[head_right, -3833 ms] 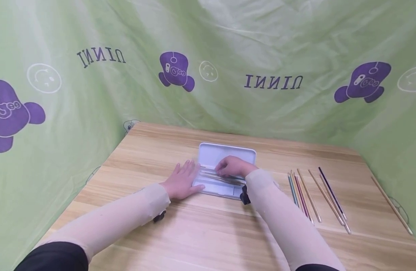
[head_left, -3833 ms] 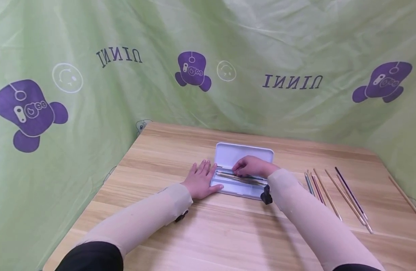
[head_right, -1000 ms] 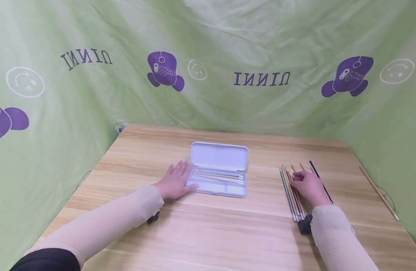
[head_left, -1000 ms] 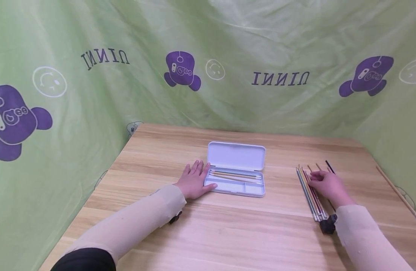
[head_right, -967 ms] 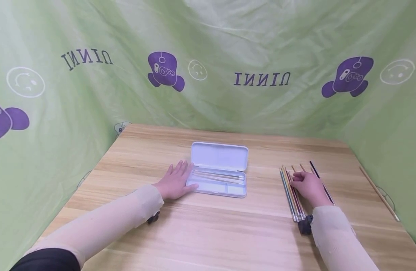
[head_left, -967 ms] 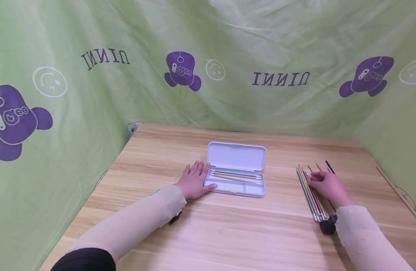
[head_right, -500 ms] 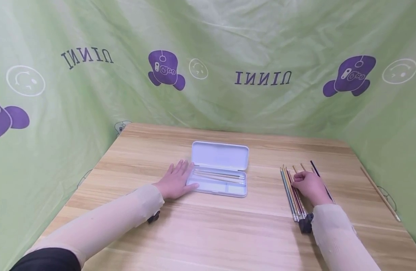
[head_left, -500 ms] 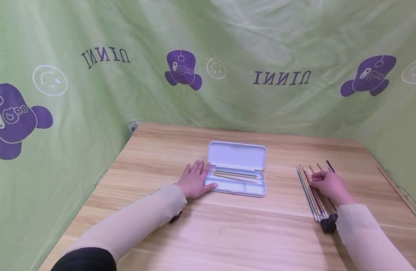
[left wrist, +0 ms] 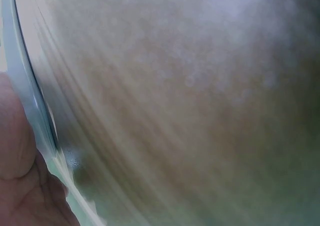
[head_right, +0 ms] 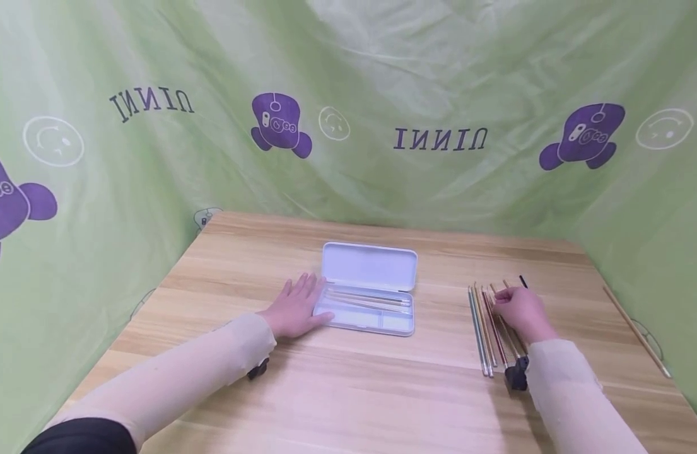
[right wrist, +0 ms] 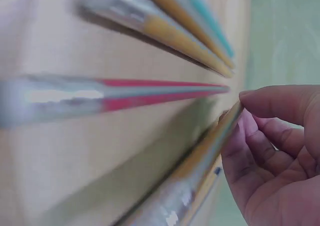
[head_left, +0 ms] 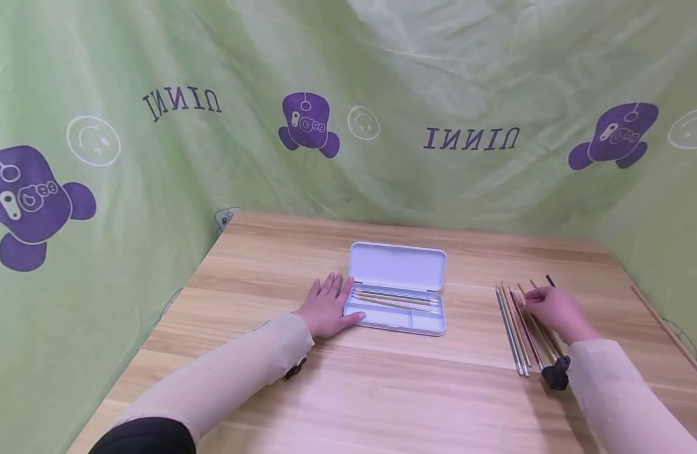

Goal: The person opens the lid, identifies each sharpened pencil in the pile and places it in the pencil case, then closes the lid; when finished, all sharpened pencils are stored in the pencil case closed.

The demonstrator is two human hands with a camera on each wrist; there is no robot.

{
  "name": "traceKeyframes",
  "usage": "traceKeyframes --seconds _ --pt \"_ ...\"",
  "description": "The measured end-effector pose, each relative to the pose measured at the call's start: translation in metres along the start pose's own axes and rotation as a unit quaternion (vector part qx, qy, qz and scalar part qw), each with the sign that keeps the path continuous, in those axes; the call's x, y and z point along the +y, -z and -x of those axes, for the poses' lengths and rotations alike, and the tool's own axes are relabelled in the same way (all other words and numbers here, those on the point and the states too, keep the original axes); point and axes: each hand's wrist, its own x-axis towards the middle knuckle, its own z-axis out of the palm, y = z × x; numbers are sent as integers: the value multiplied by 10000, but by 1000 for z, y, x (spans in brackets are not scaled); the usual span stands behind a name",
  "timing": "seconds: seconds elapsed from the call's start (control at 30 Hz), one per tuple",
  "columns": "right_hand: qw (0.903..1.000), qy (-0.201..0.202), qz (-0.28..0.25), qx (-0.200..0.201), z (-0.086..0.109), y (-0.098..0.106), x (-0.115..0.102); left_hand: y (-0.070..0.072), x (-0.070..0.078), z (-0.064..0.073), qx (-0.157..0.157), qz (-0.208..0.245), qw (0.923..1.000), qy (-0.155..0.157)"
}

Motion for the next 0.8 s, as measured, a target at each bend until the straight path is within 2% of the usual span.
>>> traceKeyframes --seconds 0.2,0.4,0.57,0.8 --pt "9978 143 -633 -128 -5 9 -10 0 0 0 41 -1 10000 38" --pt "9846 173 -1715 -291 -9 7 -23 0 0 -1 -36 -57 10000 64" --pt "9821 384 -1804 -370 -11 4 -33 1 1 -1 -64 -82 9999 49" --pt "9717 614 -2244 -408 -20 -2 -52 2 1 0 -49 -16 10000 59"
